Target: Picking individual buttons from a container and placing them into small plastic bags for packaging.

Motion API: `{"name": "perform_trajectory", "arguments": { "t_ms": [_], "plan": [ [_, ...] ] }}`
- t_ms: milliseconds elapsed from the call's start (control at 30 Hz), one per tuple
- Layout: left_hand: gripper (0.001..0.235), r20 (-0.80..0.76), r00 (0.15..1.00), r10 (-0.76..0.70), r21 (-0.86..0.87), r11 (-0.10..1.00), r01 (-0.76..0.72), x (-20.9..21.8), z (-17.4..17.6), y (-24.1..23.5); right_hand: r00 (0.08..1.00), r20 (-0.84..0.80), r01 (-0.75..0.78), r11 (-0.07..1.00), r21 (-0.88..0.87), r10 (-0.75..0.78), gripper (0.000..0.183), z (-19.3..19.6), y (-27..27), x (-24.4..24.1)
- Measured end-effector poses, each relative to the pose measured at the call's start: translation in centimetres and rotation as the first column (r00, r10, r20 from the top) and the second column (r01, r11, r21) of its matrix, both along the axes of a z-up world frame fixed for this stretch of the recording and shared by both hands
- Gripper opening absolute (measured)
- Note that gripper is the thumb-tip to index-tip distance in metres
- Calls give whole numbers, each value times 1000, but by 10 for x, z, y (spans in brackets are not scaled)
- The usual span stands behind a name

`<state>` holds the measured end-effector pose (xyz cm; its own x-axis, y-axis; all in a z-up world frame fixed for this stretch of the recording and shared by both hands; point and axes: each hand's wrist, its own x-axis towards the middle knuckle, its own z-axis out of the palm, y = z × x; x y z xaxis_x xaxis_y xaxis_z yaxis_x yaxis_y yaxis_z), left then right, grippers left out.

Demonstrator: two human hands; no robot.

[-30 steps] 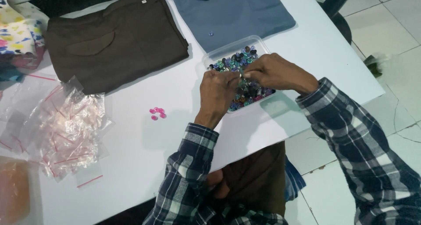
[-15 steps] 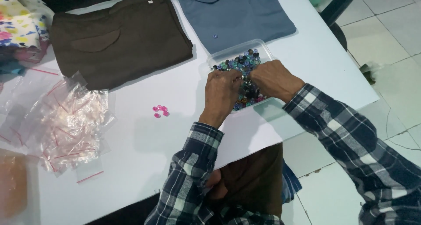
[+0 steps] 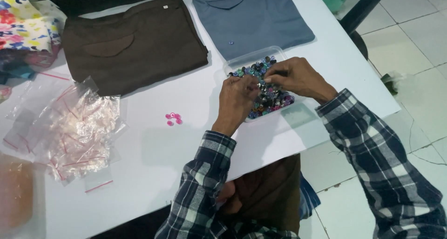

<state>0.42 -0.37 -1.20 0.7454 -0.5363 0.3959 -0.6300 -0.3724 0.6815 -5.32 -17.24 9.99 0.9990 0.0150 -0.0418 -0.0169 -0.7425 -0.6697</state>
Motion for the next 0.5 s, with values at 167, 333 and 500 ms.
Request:
{"name": "perform_trajectory", "arguments": {
  "t_ms": [167,333,500],
  "plan": [
    [24,12,1000,-23,-56,998,23,-1,7,0,997,-69,47,981,187,-34,16,-17,-2,4],
    [24,39,998,-40,-116,992,45,-5,19,5,994,-111,63,926,371,-23,19,-24,-2,2],
    [29,-45,998,-32,-134,991,26,-4,9,2,987,-159,105,866,490,-29,22,-24,-1,2]
  ]
}}
